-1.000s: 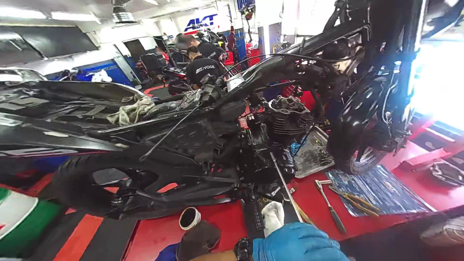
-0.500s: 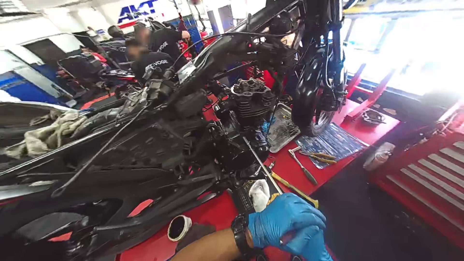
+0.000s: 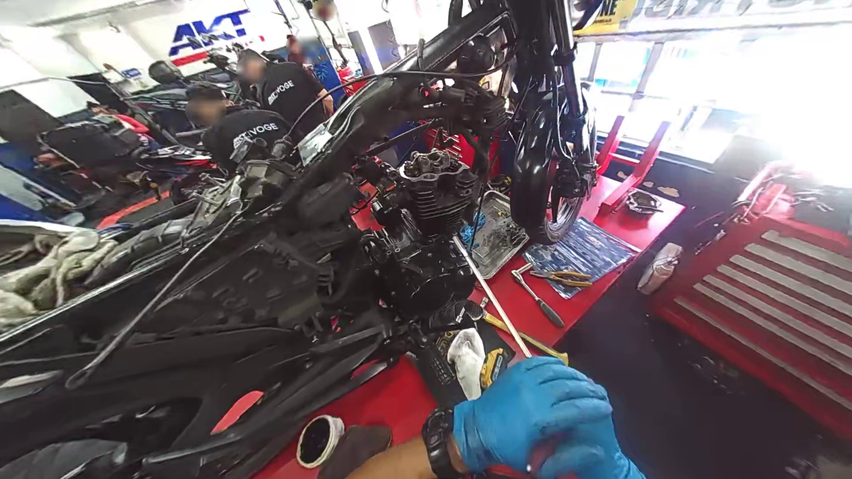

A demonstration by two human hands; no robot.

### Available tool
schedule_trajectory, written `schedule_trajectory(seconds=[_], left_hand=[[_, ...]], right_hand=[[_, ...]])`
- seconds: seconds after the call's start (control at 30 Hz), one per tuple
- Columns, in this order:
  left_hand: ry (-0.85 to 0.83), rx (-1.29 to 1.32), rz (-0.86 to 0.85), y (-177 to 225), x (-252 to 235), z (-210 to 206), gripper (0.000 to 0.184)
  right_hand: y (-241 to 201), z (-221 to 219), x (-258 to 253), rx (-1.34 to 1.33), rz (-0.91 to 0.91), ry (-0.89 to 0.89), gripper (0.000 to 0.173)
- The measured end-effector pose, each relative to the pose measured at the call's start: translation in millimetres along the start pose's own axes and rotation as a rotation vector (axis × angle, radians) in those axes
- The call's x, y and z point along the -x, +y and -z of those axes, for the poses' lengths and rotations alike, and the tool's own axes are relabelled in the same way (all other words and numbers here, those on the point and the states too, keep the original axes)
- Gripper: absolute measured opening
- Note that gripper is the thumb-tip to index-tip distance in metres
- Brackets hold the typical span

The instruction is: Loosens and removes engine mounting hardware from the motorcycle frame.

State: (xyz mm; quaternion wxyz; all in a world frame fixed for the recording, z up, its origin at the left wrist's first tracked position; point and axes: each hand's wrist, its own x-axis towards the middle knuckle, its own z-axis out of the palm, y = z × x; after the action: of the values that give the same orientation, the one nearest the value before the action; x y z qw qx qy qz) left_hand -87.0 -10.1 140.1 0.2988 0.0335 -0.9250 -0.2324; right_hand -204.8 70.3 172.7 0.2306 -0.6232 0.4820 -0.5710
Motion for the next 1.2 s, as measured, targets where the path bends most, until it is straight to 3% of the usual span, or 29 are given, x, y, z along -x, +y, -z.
schedule_trajectory(seconds=[0.07, 0.2, 0.33, 0.4, 0.47, 0.53, 0.63, 0.77, 1.2], left_hand=[[-0.028, 0.053, 0.079, -6.9, -4.2, -10.0, 0.037], [0.012, 0.09, 0.184, -23.6, -4.7, -17.3, 0.035], [0.068, 0.098, 0.206, -35.8, -5.4, -16.7, 0.033], [0.067, 0.046, 0.205, -39.7, -5.8, -14.6, 0.037], [0.072, -0.049, 0.186, -41.8, -4.9, -15.4, 0.047], [0.065, -0.088, 0.18, -44.3, -6.1, -18.2, 0.052], [0.011, -0.011, 0.258, -42.6, -18.0, -18.4, 0.038], [-0.032, 0.011, 0.308, -38.3, -25.4, -13.2, 0.035], [-0.178, 0.011, 0.391, -38.8, -38.2, -6.6, 0.03]], right_hand=[[1.5, -2.1, -1.4, 0.027, -0.038, 0.047, 0.02], [14.5, -5.5, -9.9, -0.101, -0.213, 0.053, 0.017], [29.7, -3.6, -22.9, -0.003, -0.191, 0.003, 0.019], [36.8, 4.0, -31.9, 0.202, -0.203, -0.102, 0.023], [41.4, 17.5, -42.6, 0.399, -0.306, -0.358, 0.034], [44.4, 22.8, -47.0, 0.441, -0.392, -0.479, 0.04], [50.9, 4.6, -22.9, 0.158, -0.45, -0.166, 0.035], [100.8, -16.9, 16.2, -0.083, -0.274, 0.113, 0.048], [87.9, -27.6, 14.5, -0.241, -0.304, 0.257, 0.049]])
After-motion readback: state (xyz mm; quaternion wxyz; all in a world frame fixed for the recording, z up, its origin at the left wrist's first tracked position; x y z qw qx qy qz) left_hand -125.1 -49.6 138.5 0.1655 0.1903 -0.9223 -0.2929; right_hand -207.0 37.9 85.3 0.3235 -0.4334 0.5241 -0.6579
